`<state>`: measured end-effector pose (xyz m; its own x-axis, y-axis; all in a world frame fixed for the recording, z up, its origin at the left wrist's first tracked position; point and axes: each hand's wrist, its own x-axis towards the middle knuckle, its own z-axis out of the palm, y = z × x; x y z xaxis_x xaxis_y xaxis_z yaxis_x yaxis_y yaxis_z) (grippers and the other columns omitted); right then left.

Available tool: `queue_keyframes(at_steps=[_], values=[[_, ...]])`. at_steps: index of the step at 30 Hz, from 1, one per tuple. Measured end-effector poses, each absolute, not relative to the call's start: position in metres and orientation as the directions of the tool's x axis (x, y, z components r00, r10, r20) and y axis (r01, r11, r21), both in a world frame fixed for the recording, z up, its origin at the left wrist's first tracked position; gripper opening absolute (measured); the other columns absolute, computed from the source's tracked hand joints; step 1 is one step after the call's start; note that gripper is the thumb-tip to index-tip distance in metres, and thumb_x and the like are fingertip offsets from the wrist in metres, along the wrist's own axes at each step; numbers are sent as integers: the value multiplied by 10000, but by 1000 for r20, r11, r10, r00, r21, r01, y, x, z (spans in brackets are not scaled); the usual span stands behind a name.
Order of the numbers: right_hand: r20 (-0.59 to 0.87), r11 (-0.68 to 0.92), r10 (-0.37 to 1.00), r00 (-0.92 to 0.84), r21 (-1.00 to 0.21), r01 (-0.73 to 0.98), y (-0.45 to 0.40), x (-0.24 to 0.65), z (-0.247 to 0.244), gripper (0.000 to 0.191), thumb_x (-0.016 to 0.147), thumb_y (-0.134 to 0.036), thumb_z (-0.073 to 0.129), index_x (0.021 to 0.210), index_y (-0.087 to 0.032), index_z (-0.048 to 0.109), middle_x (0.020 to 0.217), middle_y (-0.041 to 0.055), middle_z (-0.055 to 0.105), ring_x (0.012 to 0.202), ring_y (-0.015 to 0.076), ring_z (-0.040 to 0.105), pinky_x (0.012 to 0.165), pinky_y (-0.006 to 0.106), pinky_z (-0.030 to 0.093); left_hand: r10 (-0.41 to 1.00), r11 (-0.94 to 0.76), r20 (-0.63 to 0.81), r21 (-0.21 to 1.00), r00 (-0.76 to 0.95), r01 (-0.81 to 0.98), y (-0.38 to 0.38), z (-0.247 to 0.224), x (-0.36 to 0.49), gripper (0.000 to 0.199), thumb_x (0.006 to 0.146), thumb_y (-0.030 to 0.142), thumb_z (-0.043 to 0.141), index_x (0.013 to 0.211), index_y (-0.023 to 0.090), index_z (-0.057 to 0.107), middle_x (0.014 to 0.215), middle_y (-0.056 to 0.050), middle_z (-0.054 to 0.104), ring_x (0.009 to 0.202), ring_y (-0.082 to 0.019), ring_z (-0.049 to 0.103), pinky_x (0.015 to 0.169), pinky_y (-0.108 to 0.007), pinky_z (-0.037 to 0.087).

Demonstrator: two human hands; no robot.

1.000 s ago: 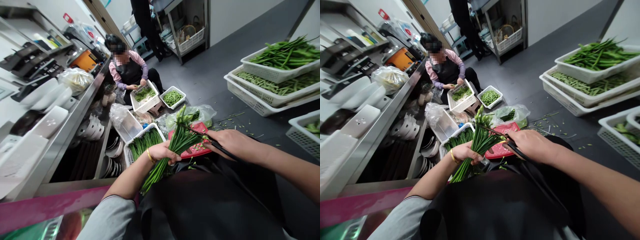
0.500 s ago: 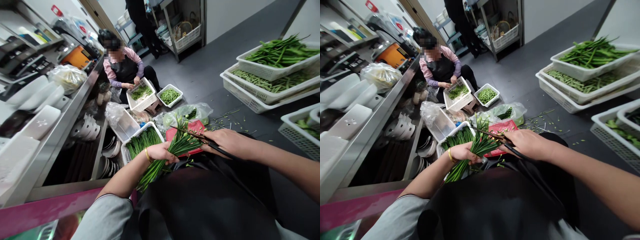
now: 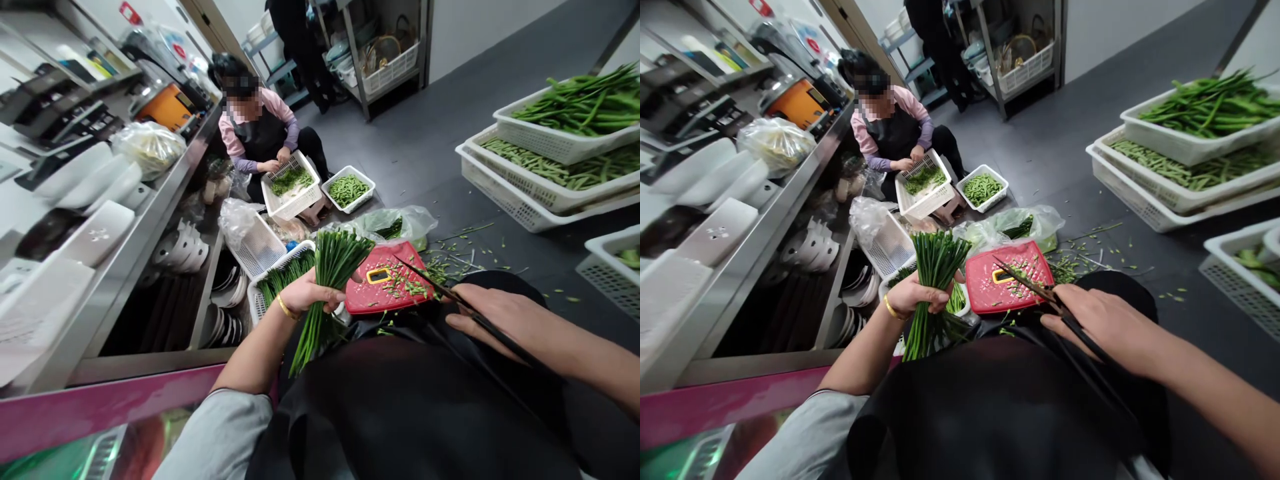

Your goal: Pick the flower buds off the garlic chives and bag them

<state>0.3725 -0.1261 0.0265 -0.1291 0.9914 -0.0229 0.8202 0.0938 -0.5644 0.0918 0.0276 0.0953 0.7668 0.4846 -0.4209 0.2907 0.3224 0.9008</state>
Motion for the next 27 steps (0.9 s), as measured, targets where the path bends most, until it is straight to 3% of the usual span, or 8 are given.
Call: queue_keyframes(at_steps=[5,9,11,13,15,18,24,27], values=[[-48,98,988,-149,-551,829,-107,350,48,366,905,-541,387,762,-225,503,705,60,643,630,221,641,572,306,431,454,293,-427,901,782,321,24,90,97,443,604,305,799,960,84,653,508,51,518,379,-60,434,403,-202,327],[32,49,999,-37,-706,707,-87,352,54,450,916,-579,345,741,-212,538,629,39,627,591,182,616,563,264,431,403,273,-510,859,760,433,19,88,94,397,574,288,803,882,97,641,500,46,537,388,-65,445,392,-199,334],[-73,-60,997,7,-756,652,-76,356,41,522,919,-622,295,707,-211,537,560,27,596,525,171,592,543,259,433,511,300,-473,881,718,367,19,89,91,420,588,289,780,932,102,628,478,61,521,378,-67,434,394,-199,332],[-233,-145,972,-33,-704,695,-63,355,16,557,898,-660,306,696,-206,559,552,37,601,520,189,606,560,279,461,670,306,-374,926,641,220,23,89,89,425,609,296,748,965,114,605,448,80,488,366,-70,413,399,-204,331],[-333,-160,942,-45,-563,810,-45,347,-14,562,859,-674,383,722,-181,614,643,98,658,619,239,662,614,327,497,810,246,-261,964,526,101,32,87,89,372,610,306,732,903,130,586,430,88,466,361,-72,404,403,-209,335],[-333,-162,943,28,-384,909,-18,324,-59,499,840,-572,483,749,-117,667,773,199,693,739,285,694,629,365,508,934,98,-113,993,338,61,47,82,92,294,603,330,732,747,149,550,423,78,459,361,-72,416,403,-212,332],[-264,-73,964,-29,-367,928,7,302,-96,192,763,-282,615,757,-97,668,762,172,696,749,249,700,664,332,511,966,-9,23,998,257,-56,62,78,94,309,602,391,717,676,168,517,411,72,471,353,-72,428,402,-217,347],[-207,-30,977,-60,-405,914,22,303,-75,325,776,-364,621,919,-77,676,945,233,694,936,305,687,794,420,517,961,-28,63,991,270,-132,61,82,91,334,594,405,732,683,166,516,414,77,473,358,-70,431,401,-212,355]])
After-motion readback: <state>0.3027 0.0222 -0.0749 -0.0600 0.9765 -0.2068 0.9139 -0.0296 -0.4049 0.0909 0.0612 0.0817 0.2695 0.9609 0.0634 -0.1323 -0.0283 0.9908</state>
